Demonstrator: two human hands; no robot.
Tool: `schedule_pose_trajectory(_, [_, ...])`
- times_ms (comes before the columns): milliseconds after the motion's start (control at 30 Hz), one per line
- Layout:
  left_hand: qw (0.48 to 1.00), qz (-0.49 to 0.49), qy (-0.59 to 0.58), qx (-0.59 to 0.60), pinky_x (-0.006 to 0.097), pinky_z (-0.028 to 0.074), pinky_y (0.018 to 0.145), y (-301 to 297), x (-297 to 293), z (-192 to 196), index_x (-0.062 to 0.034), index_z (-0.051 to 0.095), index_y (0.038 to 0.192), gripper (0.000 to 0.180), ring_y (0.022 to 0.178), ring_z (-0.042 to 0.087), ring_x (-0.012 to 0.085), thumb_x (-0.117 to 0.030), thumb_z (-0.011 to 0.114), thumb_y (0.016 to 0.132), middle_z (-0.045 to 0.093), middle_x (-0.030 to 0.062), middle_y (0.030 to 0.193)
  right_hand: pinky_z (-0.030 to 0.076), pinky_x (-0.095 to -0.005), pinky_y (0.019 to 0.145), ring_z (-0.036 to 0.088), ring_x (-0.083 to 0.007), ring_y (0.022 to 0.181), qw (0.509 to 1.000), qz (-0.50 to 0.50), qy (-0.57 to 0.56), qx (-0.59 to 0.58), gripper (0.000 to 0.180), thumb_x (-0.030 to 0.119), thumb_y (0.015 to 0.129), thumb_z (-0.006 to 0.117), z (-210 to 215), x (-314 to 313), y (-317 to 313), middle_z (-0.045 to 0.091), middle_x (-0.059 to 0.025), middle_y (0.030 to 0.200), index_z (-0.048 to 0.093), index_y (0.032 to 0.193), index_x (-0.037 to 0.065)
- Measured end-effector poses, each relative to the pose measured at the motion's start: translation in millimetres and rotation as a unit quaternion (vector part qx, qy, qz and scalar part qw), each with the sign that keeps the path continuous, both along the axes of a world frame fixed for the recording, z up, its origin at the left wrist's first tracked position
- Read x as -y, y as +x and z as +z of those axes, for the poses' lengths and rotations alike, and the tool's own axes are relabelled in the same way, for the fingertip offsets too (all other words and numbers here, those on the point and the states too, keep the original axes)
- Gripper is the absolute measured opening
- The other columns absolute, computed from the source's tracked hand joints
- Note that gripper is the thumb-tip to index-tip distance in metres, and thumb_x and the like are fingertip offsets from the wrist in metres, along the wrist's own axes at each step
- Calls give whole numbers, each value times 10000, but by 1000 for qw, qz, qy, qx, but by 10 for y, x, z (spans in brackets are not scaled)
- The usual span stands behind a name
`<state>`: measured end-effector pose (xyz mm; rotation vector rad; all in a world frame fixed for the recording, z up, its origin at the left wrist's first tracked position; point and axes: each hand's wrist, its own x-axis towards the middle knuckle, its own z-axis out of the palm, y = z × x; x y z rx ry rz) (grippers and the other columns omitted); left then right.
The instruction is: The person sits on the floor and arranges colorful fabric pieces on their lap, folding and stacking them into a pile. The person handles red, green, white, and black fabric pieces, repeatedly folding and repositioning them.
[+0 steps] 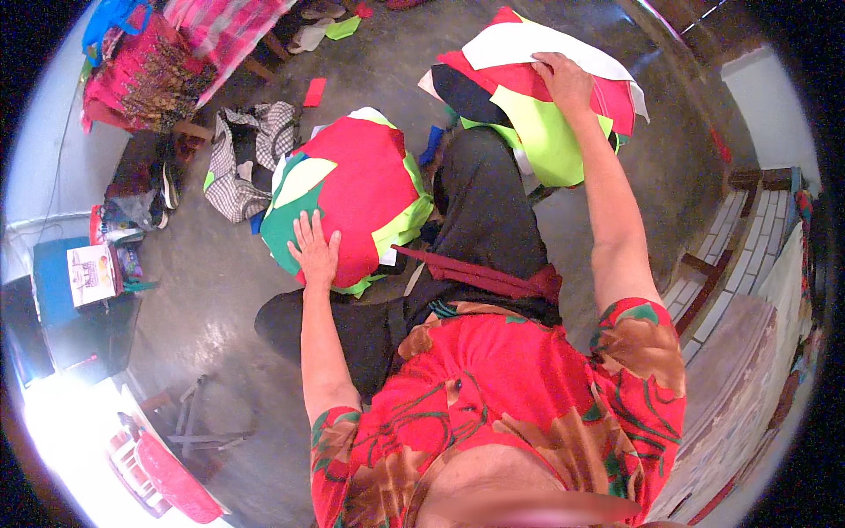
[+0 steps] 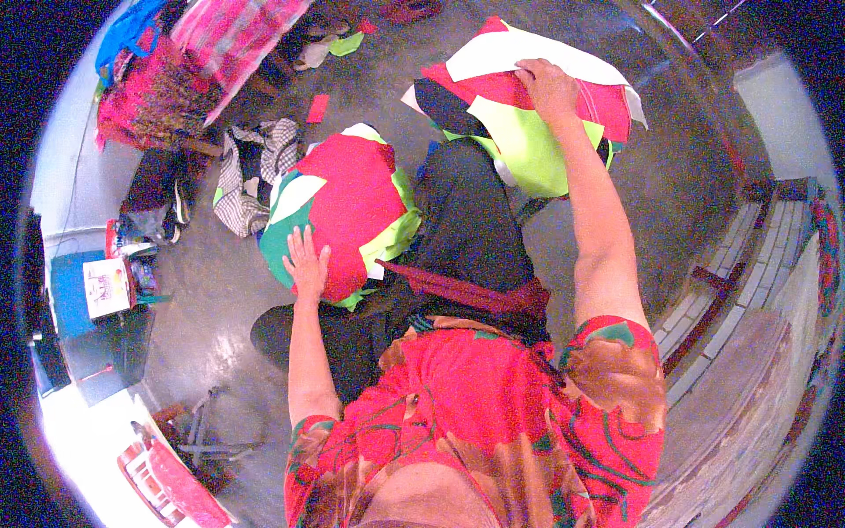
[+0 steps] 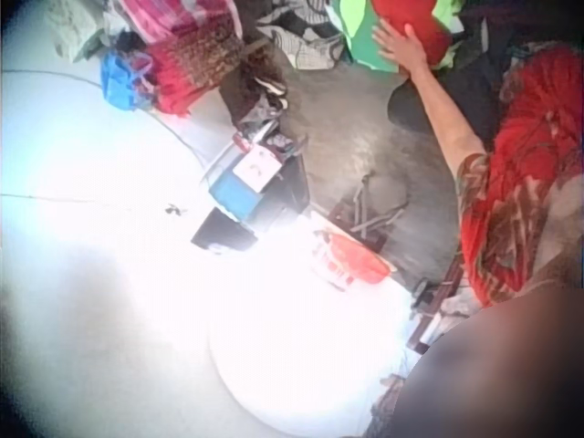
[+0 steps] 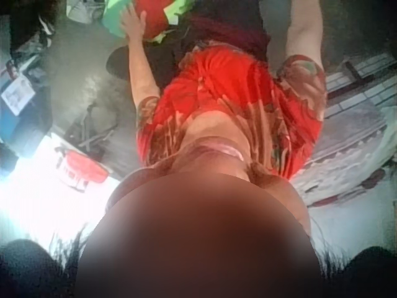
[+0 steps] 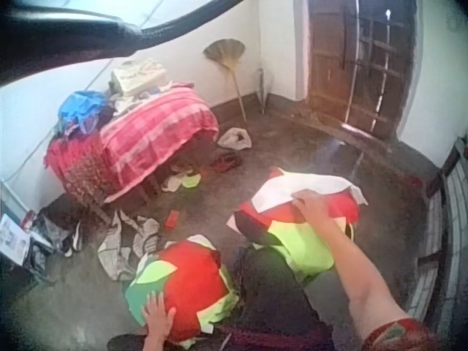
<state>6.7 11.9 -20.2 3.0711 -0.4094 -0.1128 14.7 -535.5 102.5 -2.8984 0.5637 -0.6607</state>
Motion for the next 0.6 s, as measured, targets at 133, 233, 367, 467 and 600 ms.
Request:
schedule_pose_trajectory(133, [1000,4,2,-9,631,149,1066,9,5,40,-194,230,1463,648,1421,116,282,-463,459,919,169,77,1533,519,-389,713,648,-245,911,999,-20,18,29,285,446,877,555,-69,20,19,683,-4,994,689,1027,243])
schedule_pose_trajectory(233, [1000,1,-4,5,629,154,1066,0,-37,32,-196,235,1462,653,1420,124,283,-465,468,914,180,73,1531,511,-368,715,652,-241,885,994,-78,80,16,286,425,876,571,51,-49,57,691,-37,962,692,1038,223])
schedule_pose_trajectory(367, [1000,-5,-9,23,644,188,1048,20,15,-12,-220,236,1462,678,1418,149,269,-473,502,892,185,50,1535,500,-385,753,649,-297,886,968,-57,222,106,358,439,831,605,-72,390,101,686,-99,954,688,1035,157])
schedule_pose_trajectory(467, [1000,-2,-24,15,643,188,1046,18,3,-18,-224,240,1461,677,1417,150,270,-480,500,891,188,48,1534,491,-366,768,656,-263,886,941,-36,254,218,293,358,853,606,86,464,162,687,-111,930,680,1052,156])
schedule_pose_trajectory(600, [999,2,-40,19,631,191,1049,10,-36,27,-222,267,1451,669,1413,162,275,-483,511,886,200,56,1529,491,-380,714,652,-248,803,942,62,64,322,193,270,874,600,1002,-355,13,688,-69,888,689,991,144])
